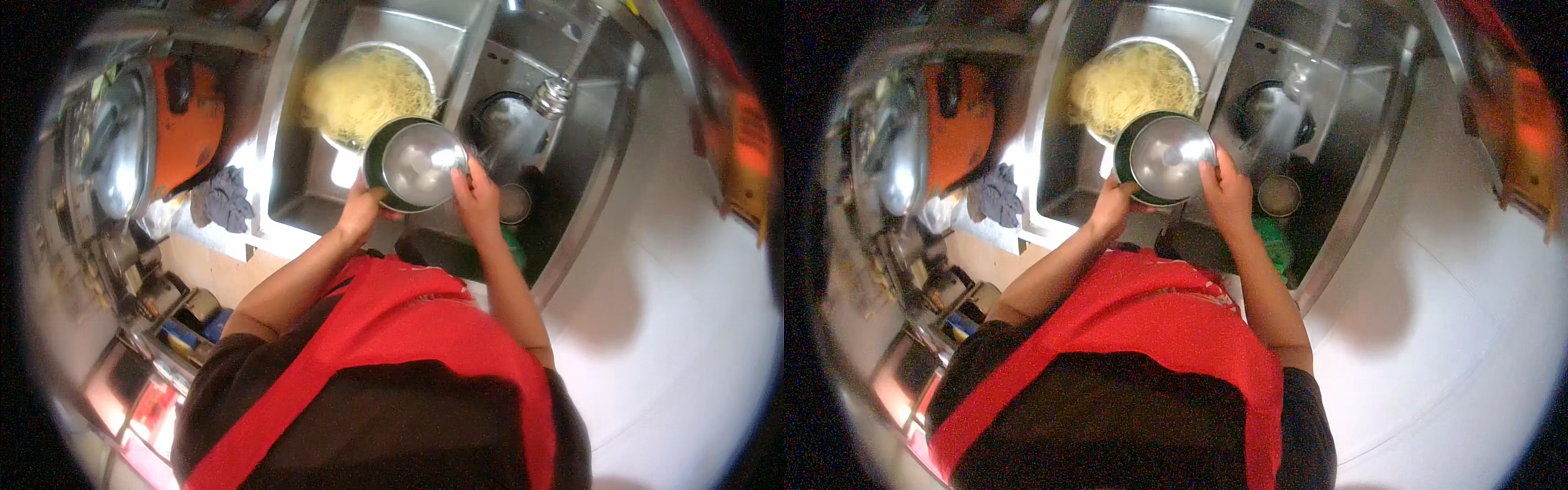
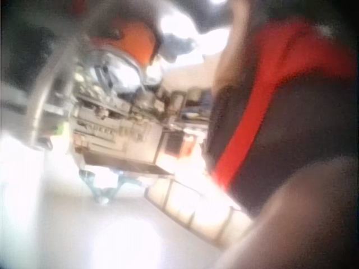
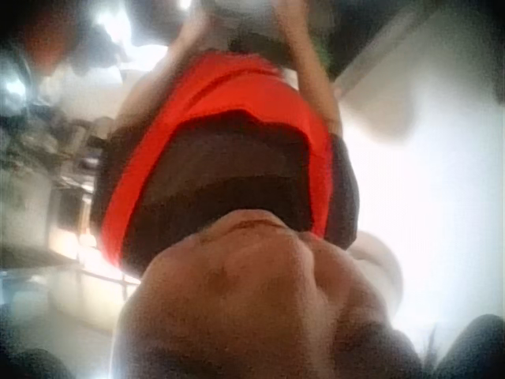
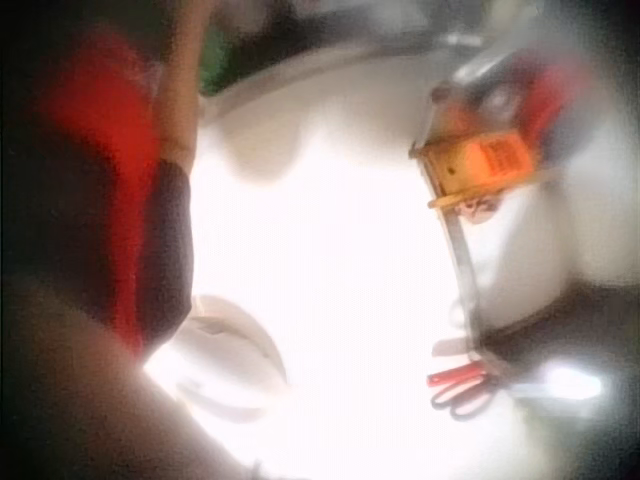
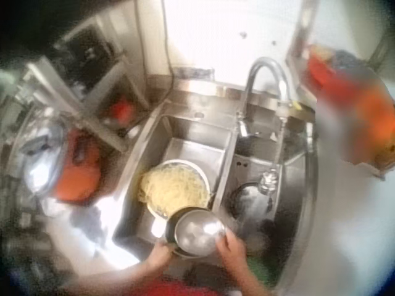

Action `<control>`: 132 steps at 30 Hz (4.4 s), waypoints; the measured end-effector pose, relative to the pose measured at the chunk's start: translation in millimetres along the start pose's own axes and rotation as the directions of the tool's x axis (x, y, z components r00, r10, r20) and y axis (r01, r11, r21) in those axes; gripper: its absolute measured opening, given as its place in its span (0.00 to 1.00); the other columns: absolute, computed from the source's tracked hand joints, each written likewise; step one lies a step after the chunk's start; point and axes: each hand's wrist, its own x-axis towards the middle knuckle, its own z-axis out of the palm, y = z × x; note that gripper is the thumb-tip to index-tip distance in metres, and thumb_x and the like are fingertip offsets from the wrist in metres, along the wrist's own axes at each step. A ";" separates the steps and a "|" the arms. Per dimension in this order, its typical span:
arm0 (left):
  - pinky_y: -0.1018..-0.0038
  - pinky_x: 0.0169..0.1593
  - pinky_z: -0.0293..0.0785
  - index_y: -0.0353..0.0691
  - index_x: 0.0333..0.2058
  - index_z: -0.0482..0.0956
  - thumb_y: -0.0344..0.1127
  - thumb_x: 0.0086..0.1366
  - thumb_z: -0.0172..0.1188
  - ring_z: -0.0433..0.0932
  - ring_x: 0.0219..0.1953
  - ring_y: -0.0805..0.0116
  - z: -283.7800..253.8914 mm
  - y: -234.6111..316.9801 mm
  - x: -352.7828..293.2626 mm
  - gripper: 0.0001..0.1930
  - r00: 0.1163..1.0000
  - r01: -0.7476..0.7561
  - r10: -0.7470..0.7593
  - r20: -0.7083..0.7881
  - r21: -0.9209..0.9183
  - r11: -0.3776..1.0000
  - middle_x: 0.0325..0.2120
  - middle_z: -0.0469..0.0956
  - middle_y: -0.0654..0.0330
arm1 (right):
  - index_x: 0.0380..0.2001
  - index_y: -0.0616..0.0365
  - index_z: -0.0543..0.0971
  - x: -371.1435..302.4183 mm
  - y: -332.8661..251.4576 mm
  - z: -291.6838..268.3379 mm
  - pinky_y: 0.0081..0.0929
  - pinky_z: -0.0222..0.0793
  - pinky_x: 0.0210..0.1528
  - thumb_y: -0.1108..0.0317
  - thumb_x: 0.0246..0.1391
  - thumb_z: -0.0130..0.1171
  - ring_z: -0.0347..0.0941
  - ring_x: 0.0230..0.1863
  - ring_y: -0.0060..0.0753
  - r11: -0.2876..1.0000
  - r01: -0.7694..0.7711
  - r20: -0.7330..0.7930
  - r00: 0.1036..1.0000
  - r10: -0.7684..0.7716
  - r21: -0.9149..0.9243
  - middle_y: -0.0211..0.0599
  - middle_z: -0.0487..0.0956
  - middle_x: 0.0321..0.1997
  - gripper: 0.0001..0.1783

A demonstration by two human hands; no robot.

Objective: The person assembles a dish by adding noodles, sliced vegetables, and sauces into a metal bowl. They wash the bowl at the sink, then return to the prep station to layer ingredients and pour a creamy sauce over the top.

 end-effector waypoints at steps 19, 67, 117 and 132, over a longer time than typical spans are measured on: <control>0.72 0.26 0.81 0.38 0.57 0.51 0.24 0.60 0.46 0.79 0.34 0.58 -40.9 22.6 21.2 0.26 0.999 -0.028 0.020 -0.028 -0.343 0.939 0.43 0.72 0.48 | 0.60 0.57 0.49 265.3 -133.4 -57.4 0.44 0.53 0.60 0.66 0.49 0.58 0.56 0.60 0.45 0.876 0.117 -0.478 0.867 0.139 0.468 0.49 0.56 0.63 0.40; 0.67 0.30 0.81 0.29 0.50 0.58 0.26 0.58 0.46 0.78 0.31 0.53 -758.5 -220.4 -376.3 0.20 0.571 -0.767 -0.277 -0.773 -0.622 0.157 0.37 0.73 0.44 | 0.53 0.63 0.64 -115.0 -325.0 822.4 0.20 0.69 0.20 0.80 0.50 0.48 0.70 0.21 0.24 0.868 0.388 0.505 0.707 -0.496 0.309 0.43 0.73 0.45 0.24; 0.62 0.41 0.80 0.43 0.61 0.48 0.29 0.57 0.48 0.72 0.48 0.55 -1727.4 405.5 -186.6 0.32 0.750 -0.621 0.276 -0.601 -0.497 0.606 0.53 0.63 0.51 | 0.44 0.54 0.75 152.2 -784.4 1754.9 0.41 0.68 0.44 0.69 0.49 0.56 0.72 0.43 0.51 0.381 0.922 0.736 0.301 -0.607 -0.063 0.49 0.76 0.41 0.17; 0.69 0.45 0.75 0.42 0.61 0.53 0.30 0.52 0.54 0.70 0.49 0.64 -1892.0 514.0 -97.3 0.36 0.943 -0.220 0.176 -0.281 -0.135 0.966 0.50 0.67 0.55 | 0.47 0.48 0.72 222.6 -777.1 1909.0 0.40 0.69 0.45 0.73 0.53 0.43 0.74 0.42 0.51 0.154 0.821 0.778 0.570 -0.263 -0.549 0.51 0.71 0.46 0.18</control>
